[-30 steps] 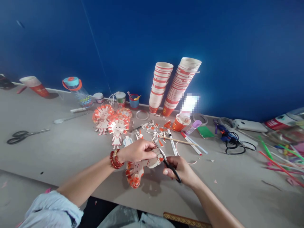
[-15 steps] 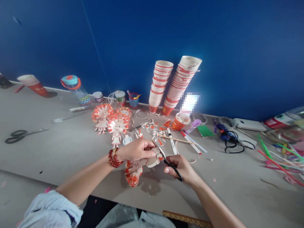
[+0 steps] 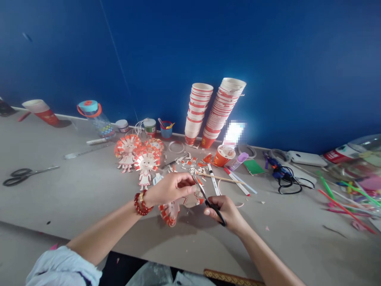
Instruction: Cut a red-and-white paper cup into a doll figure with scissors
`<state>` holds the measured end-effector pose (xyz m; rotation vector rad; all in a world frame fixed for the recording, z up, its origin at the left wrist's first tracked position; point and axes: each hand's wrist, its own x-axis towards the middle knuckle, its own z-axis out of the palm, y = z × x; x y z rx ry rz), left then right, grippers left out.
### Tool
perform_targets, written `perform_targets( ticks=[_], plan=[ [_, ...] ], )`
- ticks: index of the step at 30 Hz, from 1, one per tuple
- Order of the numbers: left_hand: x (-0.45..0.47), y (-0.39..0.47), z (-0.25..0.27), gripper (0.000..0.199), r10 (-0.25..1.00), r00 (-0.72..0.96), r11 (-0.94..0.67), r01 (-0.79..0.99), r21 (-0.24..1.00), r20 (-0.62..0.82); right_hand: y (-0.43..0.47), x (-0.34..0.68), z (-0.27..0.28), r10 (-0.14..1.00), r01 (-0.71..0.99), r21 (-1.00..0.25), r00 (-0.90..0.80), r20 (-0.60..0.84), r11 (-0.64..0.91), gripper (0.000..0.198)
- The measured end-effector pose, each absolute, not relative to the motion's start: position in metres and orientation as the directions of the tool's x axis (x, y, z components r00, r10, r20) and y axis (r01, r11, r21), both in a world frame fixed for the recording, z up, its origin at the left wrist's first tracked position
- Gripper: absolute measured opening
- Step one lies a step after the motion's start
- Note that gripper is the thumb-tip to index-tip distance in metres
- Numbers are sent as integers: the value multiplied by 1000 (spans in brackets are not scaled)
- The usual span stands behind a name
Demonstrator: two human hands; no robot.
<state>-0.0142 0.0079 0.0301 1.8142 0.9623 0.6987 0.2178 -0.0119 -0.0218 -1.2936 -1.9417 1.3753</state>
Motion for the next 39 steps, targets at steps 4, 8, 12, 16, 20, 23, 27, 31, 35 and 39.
perform_targets(
  ticks=[4,8,12,16,20,23,27,31,35,39],
  plan=[
    [-14,-6,37,20,758,225,-645,400,652,612,-10,217,-25,910,405,-914,-390,-141,32,61],
    [-3,-30,31,13,561,425,-820,169,547,710,-10,216,-27,936,313,-950,-329,-122,-14,60],
    [22,-45,1,41,672,700,-485,169,858,242,-12,217,-25,946,254,-967,-311,-86,-4,57],
    [41,-38,-27,51,869,494,42,-45,998,-14,-15,217,-26,942,232,-971,-335,-17,65,58],
    [44,-26,-25,40,947,321,84,-305,949,19,-20,212,-29,936,183,-981,-352,-7,61,62],
    [43,-22,-17,30,987,158,70,-426,902,-1,-23,206,-29,934,151,-988,-355,-34,21,62],
    [40,-18,-13,26,1000,20,15,-417,909,-7,-26,201,-26,920,113,-994,-388,-50,-7,61],
    [37,-13,-6,27,999,18,-20,-324,946,27,-27,201,-23,909,68,-998,-414,-43,-17,61],
    [35,-11,3,29,998,64,2,-209,978,12,-27,202,-20,902,9,-1000,-431,-20,-18,59],
    [36,-10,5,33,998,46,-44,-106,993,50,-26,204,-17,901,11,-1000,-434,-19,-16,58]
  ],
)
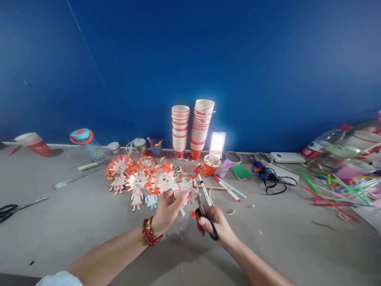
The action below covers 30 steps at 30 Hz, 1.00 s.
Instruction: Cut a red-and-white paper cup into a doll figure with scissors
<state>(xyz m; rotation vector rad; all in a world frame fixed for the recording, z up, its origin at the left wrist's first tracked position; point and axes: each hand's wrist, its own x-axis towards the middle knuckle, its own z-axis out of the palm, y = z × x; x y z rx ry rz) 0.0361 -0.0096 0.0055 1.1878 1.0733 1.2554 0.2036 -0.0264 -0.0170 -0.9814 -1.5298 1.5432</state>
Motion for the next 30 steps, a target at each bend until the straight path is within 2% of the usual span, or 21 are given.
perform_targets(
  ticks=[6,20,30],
  plan=[
    [37,-11,9,35,997,50,-54,2,999,54,-25,205,-14,899,52,-999,-437,-18,5,58],
    [38,-10,6,42,1000,14,-24,80,996,23,-24,205,-12,892,46,-999,-451,-41,-22,57],
    [39,-12,12,40,999,47,-11,47,999,8,-24,205,-12,895,103,-995,-441,-62,-19,59]
  ],
)
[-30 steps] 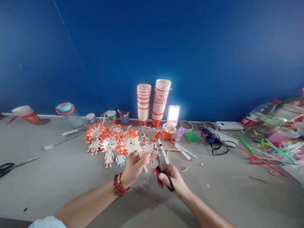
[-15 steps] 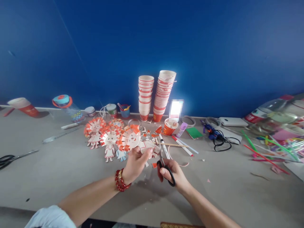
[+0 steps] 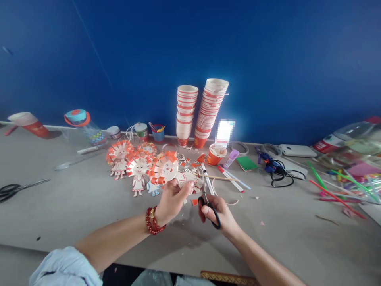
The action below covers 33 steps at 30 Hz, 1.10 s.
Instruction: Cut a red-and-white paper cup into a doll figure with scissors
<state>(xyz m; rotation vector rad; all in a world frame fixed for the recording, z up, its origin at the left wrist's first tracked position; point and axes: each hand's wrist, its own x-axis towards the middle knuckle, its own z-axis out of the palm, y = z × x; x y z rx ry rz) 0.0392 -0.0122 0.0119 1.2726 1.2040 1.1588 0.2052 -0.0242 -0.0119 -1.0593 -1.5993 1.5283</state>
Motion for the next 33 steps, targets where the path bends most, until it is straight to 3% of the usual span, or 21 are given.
perform_targets(
  ticks=[8,22,26,33],
  plan=[
    [40,-13,14,43,999,44,1,16,1000,-1,-24,206,-11,903,121,-992,-421,-88,-40,60],
    [35,-9,23,49,999,43,14,134,991,-20,-24,210,-12,917,151,-988,-386,-96,-40,61],
    [32,-5,26,50,999,35,-36,182,983,30,-23,211,-11,919,167,-985,-381,-96,-34,60],
    [25,2,34,35,981,88,-182,146,972,171,-22,215,-16,912,191,-981,-398,-98,-22,61]
  ],
)
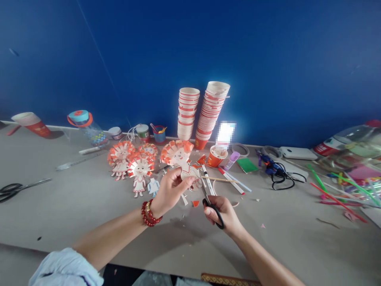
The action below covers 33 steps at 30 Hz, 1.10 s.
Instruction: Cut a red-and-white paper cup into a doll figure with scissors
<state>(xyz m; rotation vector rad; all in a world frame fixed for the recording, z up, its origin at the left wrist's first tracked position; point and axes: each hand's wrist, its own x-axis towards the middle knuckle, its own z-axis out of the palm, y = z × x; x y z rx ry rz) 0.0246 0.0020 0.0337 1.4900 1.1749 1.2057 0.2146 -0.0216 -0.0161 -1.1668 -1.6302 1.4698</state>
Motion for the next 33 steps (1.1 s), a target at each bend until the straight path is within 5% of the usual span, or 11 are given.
perform_targets(
  ticks=[15,33],
  plan=[
    [15,6,50,16,928,362,-113,60,992,84,-21,214,-14,893,226,-973,-429,-138,-41,61],
    [10,9,50,9,925,337,-202,50,978,174,-22,215,-18,891,226,-974,-441,-109,-7,60]
  ],
)
